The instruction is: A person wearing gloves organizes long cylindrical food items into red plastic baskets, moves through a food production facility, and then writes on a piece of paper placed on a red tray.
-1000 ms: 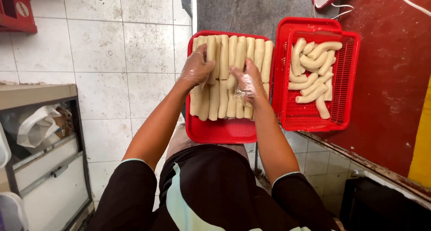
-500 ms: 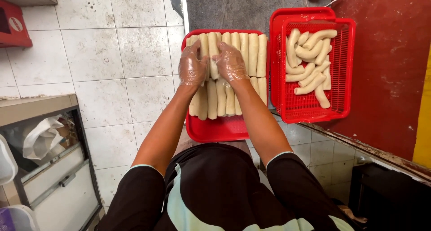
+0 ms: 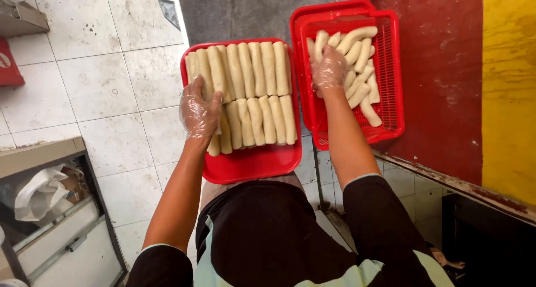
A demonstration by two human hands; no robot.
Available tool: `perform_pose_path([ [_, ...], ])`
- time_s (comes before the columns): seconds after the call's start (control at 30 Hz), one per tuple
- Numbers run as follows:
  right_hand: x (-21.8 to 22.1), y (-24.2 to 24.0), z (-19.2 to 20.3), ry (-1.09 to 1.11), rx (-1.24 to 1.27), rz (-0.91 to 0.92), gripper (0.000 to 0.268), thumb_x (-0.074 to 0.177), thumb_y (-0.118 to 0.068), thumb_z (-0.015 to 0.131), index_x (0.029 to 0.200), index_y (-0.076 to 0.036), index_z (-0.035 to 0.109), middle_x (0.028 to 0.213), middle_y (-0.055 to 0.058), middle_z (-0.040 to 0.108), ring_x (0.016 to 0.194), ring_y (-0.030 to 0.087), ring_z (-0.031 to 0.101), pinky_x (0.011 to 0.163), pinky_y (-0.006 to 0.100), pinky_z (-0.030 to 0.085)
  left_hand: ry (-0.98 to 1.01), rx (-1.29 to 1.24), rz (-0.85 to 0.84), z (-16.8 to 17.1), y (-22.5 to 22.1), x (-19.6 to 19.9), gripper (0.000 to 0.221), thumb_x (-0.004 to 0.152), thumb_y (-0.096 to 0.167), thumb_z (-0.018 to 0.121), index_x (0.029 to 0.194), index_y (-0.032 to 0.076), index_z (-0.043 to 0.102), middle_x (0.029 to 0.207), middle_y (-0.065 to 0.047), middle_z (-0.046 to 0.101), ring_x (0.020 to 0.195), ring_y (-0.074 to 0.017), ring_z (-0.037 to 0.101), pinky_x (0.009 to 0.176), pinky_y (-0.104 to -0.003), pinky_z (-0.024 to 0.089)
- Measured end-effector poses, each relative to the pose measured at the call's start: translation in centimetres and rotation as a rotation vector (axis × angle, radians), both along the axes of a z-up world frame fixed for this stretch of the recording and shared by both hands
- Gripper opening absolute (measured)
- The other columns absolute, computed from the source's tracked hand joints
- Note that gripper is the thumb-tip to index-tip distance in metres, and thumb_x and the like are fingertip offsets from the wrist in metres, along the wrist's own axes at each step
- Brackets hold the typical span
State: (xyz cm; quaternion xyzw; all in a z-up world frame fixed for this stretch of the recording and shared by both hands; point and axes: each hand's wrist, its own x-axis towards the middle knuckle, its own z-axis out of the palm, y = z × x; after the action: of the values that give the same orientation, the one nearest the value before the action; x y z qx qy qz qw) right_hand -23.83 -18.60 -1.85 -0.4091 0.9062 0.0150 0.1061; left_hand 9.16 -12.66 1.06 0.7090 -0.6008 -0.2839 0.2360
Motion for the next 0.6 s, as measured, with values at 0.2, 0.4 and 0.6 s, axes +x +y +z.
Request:
perform_pose_path([
  [0.2,-1.9,-1.6,1.3,-0.168,0.139,0.118,0.046,0.084,-0.04,0.069,0.113,-0.006,0.058,0.109,0.014,0.065,0.104,0.033,0.061,0.089,0.04,0.049,-0.045,0.067,0.065,1.1,0.5,-1.9,0.064,0.086,0.034,0.067,0.14,0.006,0.046,0.134,-0.018,0.052,0.123,-0.0344,0.049,0.1,-0.049,0.041],
  [0.4,-4.2,2.0,1.8,-0.551,-0.06,0.085,0.052,0.076,-0.05,0.067,0.122,-0.025,0.064,0.115,0.005,0.067,0.113,0.03,0.059,0.097,0.045,0.047,-0.257,0.05,0.035,0.3,0.6,-1.4,0.061,0.081,0.036,0.076,0.135,0.017,0.056,0.125,-0.012,0.056,0.118,-0.0325,0.055,0.098,-0.043,0.046],
  [0.6,2.2,4.4,12.4,-1.518,-0.375,-0.132,0.029,0.098,-0.008,0.053,0.126,-0.013,0.047,0.107,0.008,0.066,0.091,0.022,0.067,0.051,0.038,0.054,-0.16,-0.203,-0.088,1.3,-0.8,-1.7,0.057,0.078,0.023,0.082,0.128,0.007,0.061,0.127,-0.016,0.053,0.125,-0.0357,0.047,0.103,-0.043,0.043],
])
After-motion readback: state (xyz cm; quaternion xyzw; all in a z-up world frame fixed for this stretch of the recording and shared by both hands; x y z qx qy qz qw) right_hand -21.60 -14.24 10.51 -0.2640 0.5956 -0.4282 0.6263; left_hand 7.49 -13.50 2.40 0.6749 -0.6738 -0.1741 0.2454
